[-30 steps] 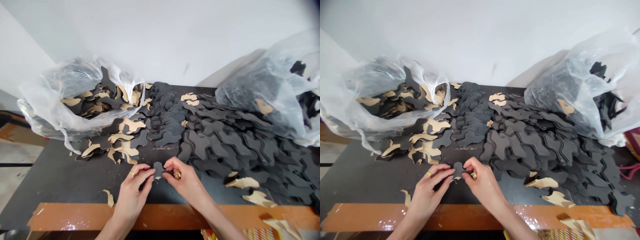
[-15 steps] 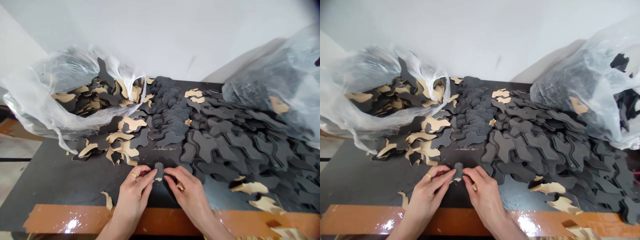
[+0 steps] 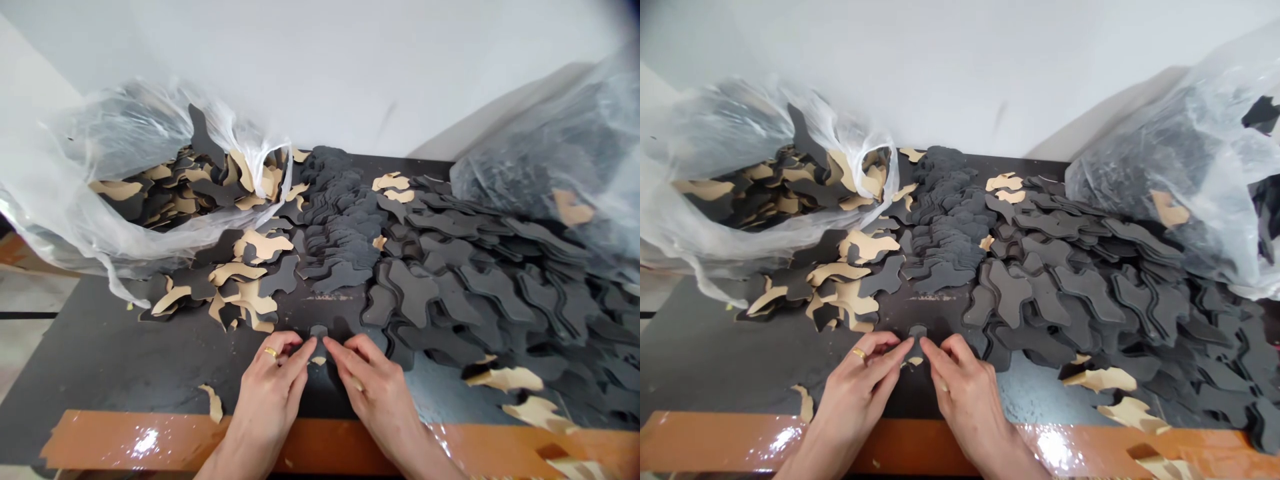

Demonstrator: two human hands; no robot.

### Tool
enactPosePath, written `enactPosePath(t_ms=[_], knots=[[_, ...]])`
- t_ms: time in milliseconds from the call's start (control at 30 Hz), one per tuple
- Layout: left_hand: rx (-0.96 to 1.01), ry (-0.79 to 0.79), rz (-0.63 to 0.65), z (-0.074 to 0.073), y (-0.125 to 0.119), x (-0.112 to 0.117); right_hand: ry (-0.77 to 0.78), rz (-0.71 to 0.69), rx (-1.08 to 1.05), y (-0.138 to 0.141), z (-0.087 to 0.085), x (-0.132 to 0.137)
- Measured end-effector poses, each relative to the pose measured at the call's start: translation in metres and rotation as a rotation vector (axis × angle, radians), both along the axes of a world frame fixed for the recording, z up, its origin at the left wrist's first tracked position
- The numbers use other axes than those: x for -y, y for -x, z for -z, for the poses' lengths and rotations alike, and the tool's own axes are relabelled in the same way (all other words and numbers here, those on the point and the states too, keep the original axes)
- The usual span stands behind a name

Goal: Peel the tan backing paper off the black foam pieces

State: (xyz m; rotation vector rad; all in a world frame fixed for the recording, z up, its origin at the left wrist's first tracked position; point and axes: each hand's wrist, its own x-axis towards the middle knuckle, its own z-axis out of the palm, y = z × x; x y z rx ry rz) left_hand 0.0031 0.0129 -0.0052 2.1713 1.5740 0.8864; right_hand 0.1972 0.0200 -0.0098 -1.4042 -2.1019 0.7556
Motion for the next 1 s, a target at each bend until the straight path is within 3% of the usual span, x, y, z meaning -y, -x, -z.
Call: enactPosePath(t_ms=[1000], knots=[[-0.194,-0.04,0.019,-0.0052,-0.0074,-0.0039,-0.041,-0.004,0.136,0.004,-0.007,-0.0035]])
